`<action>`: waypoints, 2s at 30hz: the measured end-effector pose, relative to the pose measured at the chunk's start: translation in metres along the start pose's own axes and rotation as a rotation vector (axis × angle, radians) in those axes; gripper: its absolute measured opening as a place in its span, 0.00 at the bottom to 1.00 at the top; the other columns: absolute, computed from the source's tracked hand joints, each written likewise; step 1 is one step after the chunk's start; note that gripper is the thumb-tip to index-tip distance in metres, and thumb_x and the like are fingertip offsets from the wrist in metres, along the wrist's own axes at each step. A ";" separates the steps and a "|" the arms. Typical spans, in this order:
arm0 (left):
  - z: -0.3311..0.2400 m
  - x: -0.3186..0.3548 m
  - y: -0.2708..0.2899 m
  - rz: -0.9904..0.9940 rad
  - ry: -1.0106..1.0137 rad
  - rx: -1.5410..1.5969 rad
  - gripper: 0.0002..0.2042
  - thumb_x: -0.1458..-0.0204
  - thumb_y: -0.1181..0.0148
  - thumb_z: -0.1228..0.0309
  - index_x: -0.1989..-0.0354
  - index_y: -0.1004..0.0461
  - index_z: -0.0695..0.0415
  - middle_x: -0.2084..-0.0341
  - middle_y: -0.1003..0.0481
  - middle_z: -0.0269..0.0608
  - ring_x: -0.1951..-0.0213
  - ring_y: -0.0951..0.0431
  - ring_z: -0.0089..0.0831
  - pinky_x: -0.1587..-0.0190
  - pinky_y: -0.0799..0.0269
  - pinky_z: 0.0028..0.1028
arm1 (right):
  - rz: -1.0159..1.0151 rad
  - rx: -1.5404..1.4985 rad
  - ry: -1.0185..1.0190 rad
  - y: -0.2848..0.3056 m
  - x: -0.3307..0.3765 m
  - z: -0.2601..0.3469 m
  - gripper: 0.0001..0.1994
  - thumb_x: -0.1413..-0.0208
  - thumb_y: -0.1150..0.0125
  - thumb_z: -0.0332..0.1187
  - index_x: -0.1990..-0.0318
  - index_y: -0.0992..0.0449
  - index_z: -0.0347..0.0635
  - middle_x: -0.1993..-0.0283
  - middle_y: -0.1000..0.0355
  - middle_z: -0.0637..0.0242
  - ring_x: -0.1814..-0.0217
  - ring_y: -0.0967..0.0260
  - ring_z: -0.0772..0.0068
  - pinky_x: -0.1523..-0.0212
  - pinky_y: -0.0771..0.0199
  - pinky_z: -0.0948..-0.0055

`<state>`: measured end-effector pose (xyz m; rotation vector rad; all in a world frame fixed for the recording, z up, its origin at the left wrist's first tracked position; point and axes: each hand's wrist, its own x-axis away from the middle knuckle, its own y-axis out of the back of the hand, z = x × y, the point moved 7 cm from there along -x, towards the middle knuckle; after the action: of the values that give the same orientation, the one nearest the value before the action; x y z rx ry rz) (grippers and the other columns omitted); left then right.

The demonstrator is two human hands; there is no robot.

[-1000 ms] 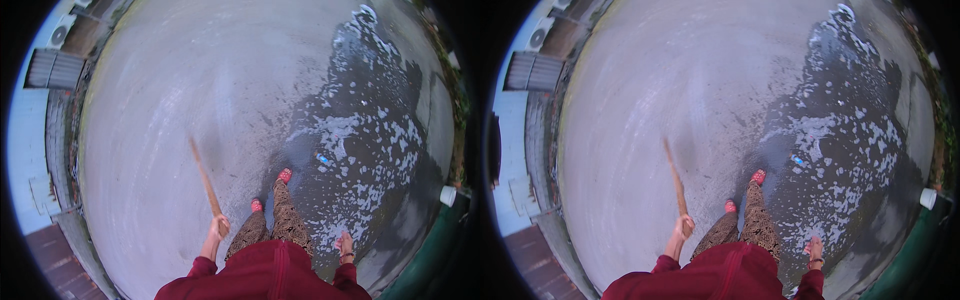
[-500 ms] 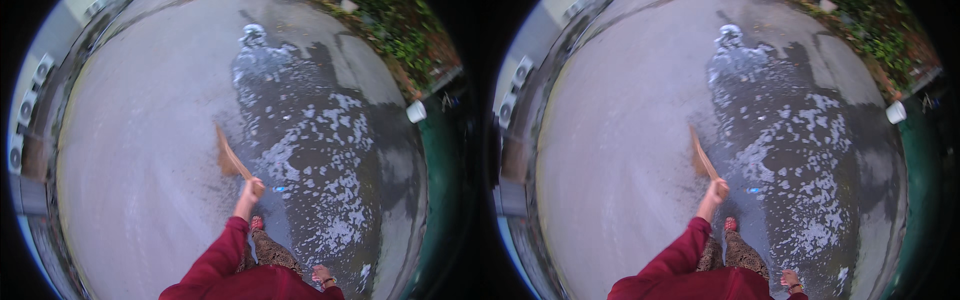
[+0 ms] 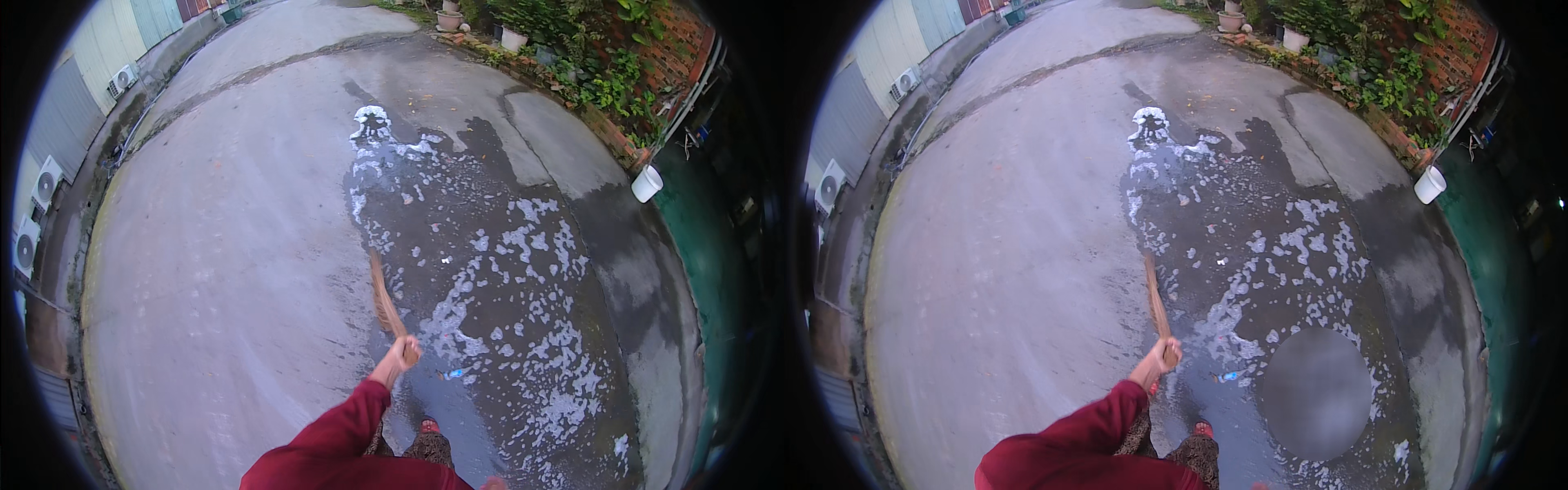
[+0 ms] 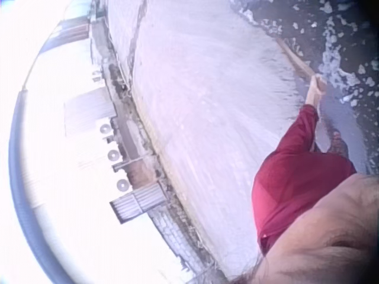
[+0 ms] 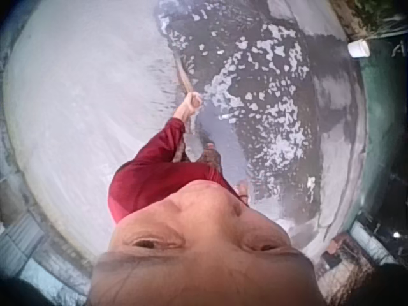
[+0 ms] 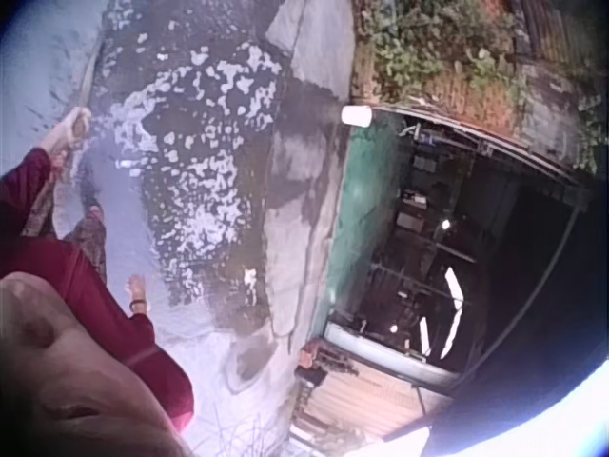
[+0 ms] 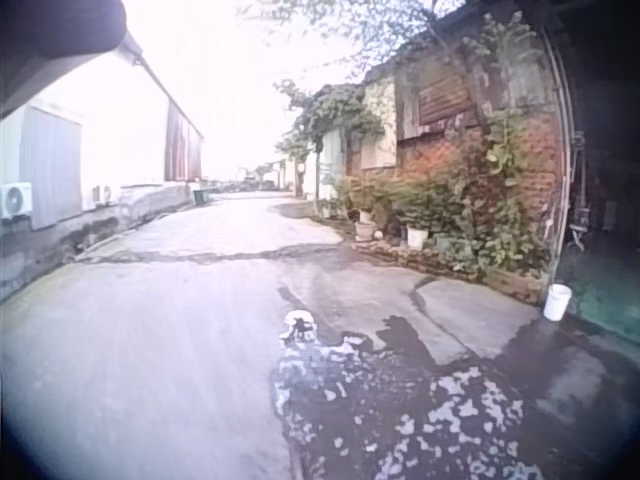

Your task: The person sweeps a wet concrete surface with a traditional broom, moving water and scattered debris toward the edges of the area. The person repeatedly sweeps different sections, gathering leaves and small particles into piles while walking around the space.

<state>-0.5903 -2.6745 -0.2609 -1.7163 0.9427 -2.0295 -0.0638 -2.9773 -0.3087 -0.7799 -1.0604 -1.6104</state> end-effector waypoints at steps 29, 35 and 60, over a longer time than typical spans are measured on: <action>0.140 0.096 0.199 -0.204 0.932 -1.153 0.05 0.60 0.43 0.71 0.78 0.34 0.54 0.86 0.35 0.29 0.86 0.36 0.19 0.84 0.41 0.20 | -0.043 -0.790 0.004 -0.364 0.042 0.012 0.08 0.57 0.43 0.35 0.80 0.31 0.42 0.83 0.38 0.70 0.87 0.41 0.74 0.88 0.42 0.74; -0.058 0.115 0.181 -0.247 0.433 -0.578 0.05 0.56 0.52 0.79 0.71 0.35 0.53 0.85 0.37 0.26 0.86 0.39 0.14 0.89 0.44 0.13 | 0.323 -0.175 0.016 -0.599 0.044 0.111 0.14 0.62 0.49 0.30 0.68 0.34 0.28 0.81 0.33 0.55 0.87 0.36 0.64 0.86 0.34 0.63; -0.012 0.147 0.226 -0.266 1.003 -1.035 0.07 0.59 0.41 0.70 0.83 0.33 0.52 0.89 0.34 0.30 0.88 0.34 0.21 0.86 0.38 0.20 | -0.020 -0.752 -0.248 -0.511 0.141 0.056 0.09 0.61 0.40 0.36 0.79 0.27 0.40 0.84 0.37 0.70 0.88 0.42 0.75 0.87 0.42 0.72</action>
<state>-0.6736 -2.9279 -0.3009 -1.0272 2.5197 -2.8894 -0.5942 -2.9301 -0.2952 -1.4954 -0.6017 -1.9828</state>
